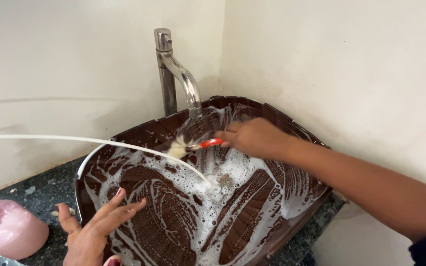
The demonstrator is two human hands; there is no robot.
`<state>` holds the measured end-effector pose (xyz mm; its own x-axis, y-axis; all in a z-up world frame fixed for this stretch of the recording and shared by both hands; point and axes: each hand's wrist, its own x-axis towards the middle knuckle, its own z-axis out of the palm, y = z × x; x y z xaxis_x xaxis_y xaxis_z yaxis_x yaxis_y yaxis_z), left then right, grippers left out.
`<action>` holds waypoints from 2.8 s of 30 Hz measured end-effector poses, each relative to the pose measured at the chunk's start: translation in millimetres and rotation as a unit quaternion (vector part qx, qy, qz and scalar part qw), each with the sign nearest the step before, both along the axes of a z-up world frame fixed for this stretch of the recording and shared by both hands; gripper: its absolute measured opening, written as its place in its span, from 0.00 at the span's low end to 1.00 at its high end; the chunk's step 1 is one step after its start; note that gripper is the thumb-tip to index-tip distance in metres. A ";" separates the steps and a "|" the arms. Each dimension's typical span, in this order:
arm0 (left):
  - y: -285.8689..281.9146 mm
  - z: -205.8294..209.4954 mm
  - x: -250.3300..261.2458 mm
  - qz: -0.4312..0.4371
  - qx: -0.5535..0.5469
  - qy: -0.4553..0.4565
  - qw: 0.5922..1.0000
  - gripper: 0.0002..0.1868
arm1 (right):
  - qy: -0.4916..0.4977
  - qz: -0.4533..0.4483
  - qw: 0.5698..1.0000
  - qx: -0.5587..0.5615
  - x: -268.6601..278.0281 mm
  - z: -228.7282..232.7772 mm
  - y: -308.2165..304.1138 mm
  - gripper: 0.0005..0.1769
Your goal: The person scrubs a brown ceramic sink using a small brush and a larger brush with soap and water. They systematically clean the basin and the drain area, creating suds and rinsing the brushes under running water.
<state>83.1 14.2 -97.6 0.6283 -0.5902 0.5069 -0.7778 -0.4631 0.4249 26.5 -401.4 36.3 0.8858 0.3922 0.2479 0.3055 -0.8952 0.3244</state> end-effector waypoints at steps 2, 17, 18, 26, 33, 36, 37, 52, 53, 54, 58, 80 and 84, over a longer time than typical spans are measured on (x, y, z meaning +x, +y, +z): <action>-0.5 -0.3 5.2 -0.005 0.008 -0.028 1.000 0.58 | 0.026 -0.034 0.999 0.022 7.0 -2.5 14.0 0.21; -11.4 46.6 -36.6 -0.047 -0.113 -0.040 0.992 0.46 | 0.001 -0.257 0.966 0.006 -20.2 21.5 -15.3 0.19; -11.5 47.9 -38.0 -0.046 -0.118 -0.039 0.991 0.45 | -0.008 -0.180 0.984 0.018 -21.0 17.9 -12.3 0.20; -13.7 59.0 -51.9 -0.063 -0.166 -0.055 0.983 0.38 | -0.066 -0.413 0.908 0.036 -34.0 40.9 -34.1 0.21; -15.1 66.8 -57.6 -0.070 -0.185 -0.038 0.980 0.35 | 0.068 -0.344 0.936 -0.002 -11.8 28.6 -1.8 0.18; -16.3 67.0 -59.8 -0.073 -0.203 -0.022 0.976 0.34 | 0.063 -0.244 0.967 -0.038 -6.9 12.0 20.5 0.16; -16.9 67.7 -60.3 -0.074 -0.209 -0.018 0.975 0.33 | 0.056 -0.220 0.973 -0.038 -4.0 8.9 27.7 0.15; -11.7 79.2 -72.2 -0.100 -0.209 -0.018 0.973 0.28 | 0.128 -0.209 0.968 0.051 31.0 25.7 83.4 0.21; -10.0 80.0 -72.0 -0.098 -0.204 -0.021 0.974 0.28 | 0.105 -0.210 0.972 0.028 22.7 31.4 68.3 0.24; -10.6 80.4 -72.2 -0.098 -0.202 -0.023 0.974 0.28 | 0.145 -0.305 0.941 0.034 18.1 38.3 53.2 0.26; -10.4 82.1 -71.9 -0.102 -0.196 -0.005 0.975 0.37 | 0.143 -0.491 0.859 0.019 -25.7 75.3 -13.1 0.31; -9.3 79.5 -61.9 -0.114 -0.149 -0.086 0.978 0.32 | 0.249 -0.202 0.944 0.080 -69.8 48.5 19.0 0.19; -8.9 77.6 -61.2 -0.118 -0.154 -0.094 0.976 0.32 | 0.285 -0.263 0.921 0.022 -69.0 78.1 8.3 0.18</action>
<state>21.9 5.3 -19.9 0.3720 -0.5078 0.7771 -0.9252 -0.1348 0.3548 -42.5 -393.1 114.4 0.9415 -0.1275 -0.3119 -0.0643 -0.9767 0.2050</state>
